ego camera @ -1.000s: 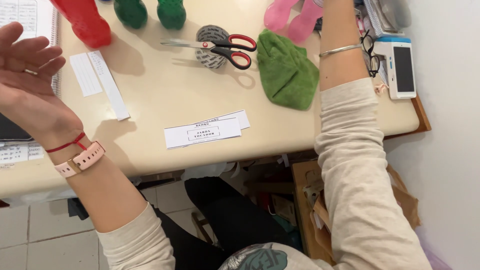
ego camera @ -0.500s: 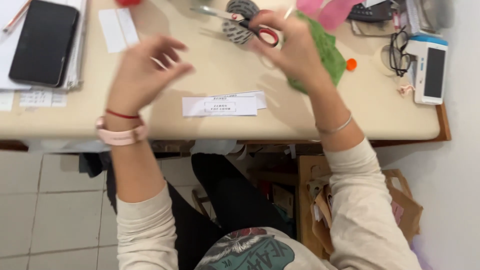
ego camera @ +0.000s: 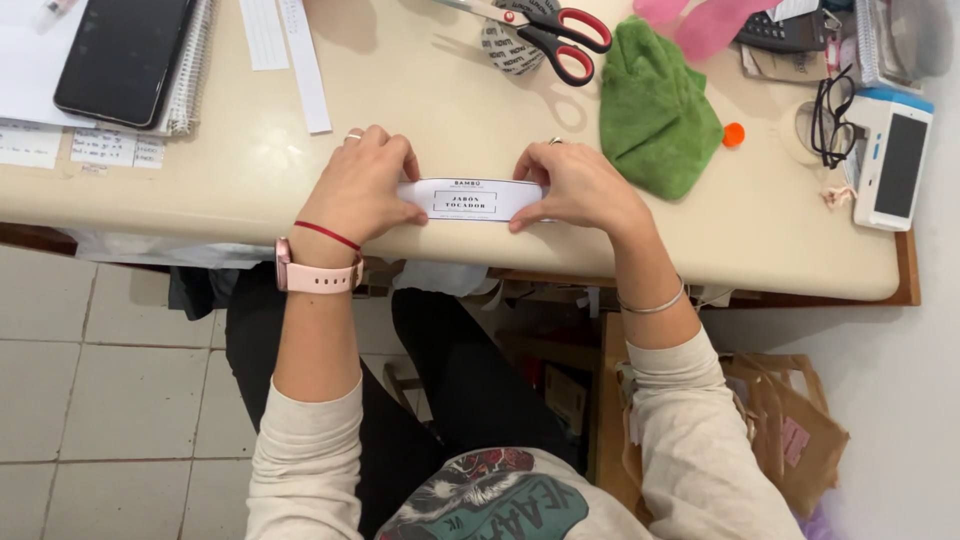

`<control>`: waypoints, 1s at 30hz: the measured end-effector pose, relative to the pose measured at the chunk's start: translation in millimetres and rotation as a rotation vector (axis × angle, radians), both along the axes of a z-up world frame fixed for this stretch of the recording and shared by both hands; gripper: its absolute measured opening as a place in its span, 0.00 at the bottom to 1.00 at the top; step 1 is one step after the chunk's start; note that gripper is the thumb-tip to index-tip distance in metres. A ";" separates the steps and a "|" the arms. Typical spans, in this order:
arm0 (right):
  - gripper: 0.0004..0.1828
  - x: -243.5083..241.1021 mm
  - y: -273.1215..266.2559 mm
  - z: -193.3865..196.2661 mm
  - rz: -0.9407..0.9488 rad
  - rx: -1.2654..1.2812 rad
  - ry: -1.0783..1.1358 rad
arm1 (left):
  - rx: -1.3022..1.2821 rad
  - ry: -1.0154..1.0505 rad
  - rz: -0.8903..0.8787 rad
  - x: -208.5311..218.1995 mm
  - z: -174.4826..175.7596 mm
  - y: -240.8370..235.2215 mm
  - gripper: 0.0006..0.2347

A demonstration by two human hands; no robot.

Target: Labeling plastic bottles by cutting paper labels and taping them onto the bottles at a counter.

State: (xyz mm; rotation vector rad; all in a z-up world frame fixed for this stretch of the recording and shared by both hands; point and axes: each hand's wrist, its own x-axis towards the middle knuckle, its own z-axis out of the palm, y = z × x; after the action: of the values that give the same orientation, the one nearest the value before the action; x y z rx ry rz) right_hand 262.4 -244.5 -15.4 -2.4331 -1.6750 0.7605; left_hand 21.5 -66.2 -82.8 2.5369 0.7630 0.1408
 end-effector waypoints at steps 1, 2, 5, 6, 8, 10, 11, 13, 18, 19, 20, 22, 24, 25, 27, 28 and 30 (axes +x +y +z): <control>0.40 0.4 0.9 0.1 0.025 0.027 -0.007 | -0.044 -0.010 -0.020 -0.3 4.6 -0.3 0.23; 0.38 0.7 1.3 0.1 0.050 0.053 -0.013 | -0.089 -0.020 -0.041 -0.8 8.9 -1.0 0.24; 0.31 6.7 -2.0 -12.0 0.010 0.113 0.086 | -0.234 -0.064 -0.017 -1.2 16.6 0.4 0.18; 0.31 12.0 -4.4 -23.8 0.015 0.111 0.086 | -0.235 -0.065 -0.012 -0.3 13.3 4.1 0.18; 0.25 22.4 -10.6 -48.3 -0.192 0.289 0.257 | -0.261 -0.286 0.017 1.6 6.1 10.7 0.15; 0.18 11.3 -10.7 -44.2 -0.235 0.383 0.396 | -0.307 -0.370 0.067 -2.8 20.1 16.8 0.09; 0.14 6.1 -10.6 -41.8 -0.281 0.480 0.533 | -0.350 -0.456 0.115 -4.6 27.3 20.2 0.04; 0.16 8.7 -12.1 -54.3 -0.298 0.522 0.580 | -0.373 -0.527 0.143 -7.2 25.8 25.4 0.03; 0.12 1.2 -16.1 -54.2 -0.321 0.592 0.522 | -0.554 -0.686 0.309 -4.8 18.4 34.3 0.02; 0.18 0.5 -17.2 -52.4 -0.285 0.574 0.454 | -0.564 -0.734 0.350 -3.1 16.4 35.3 0.02; 0.25 -0.3 -19.1 -50.8 -0.249 0.556 0.386 | -0.575 -0.780 0.391 -1.4 14.1 35.8 0.02; 0.26 2.8 -19.6 -50.8 -0.170 0.555 0.337 | -0.564 -0.794 0.384 -0.2 18.4 32.4 0.01; 0.27 2.8 -17.7 -48.6 -0.088 0.555 0.287 | -0.551 -0.810 0.378 2.6 18.8 31.5 0.01; 0.27 0.9 -15.7 -46.7 -0.067 0.550 0.298 | -0.554 -0.795 0.368 4.6 16.7 32.3 0.02; 0.27 0.2 -12.8 -45.7 -0.045 0.538 0.311 | -0.561 -0.777 0.362 7.9 16.2 29.1 0.03; 0.26 1.1 -10.5 -46.6 -0.006 0.542 0.296 | -0.584 -0.717 0.365 8.8 18.6 26.5 0.03; 0.26 2.3 -4.4 -47.1 0.033 0.543 0.285 | -0.608 -0.654 0.370 10.5 20.5 23.5 0.02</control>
State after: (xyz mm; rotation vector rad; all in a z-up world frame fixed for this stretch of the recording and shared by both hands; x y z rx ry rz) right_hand 264.7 -248.9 -62.5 -1.8412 -1.5593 0.5318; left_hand 32.0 -42.7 -62.3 1.6119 0.8265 0.7030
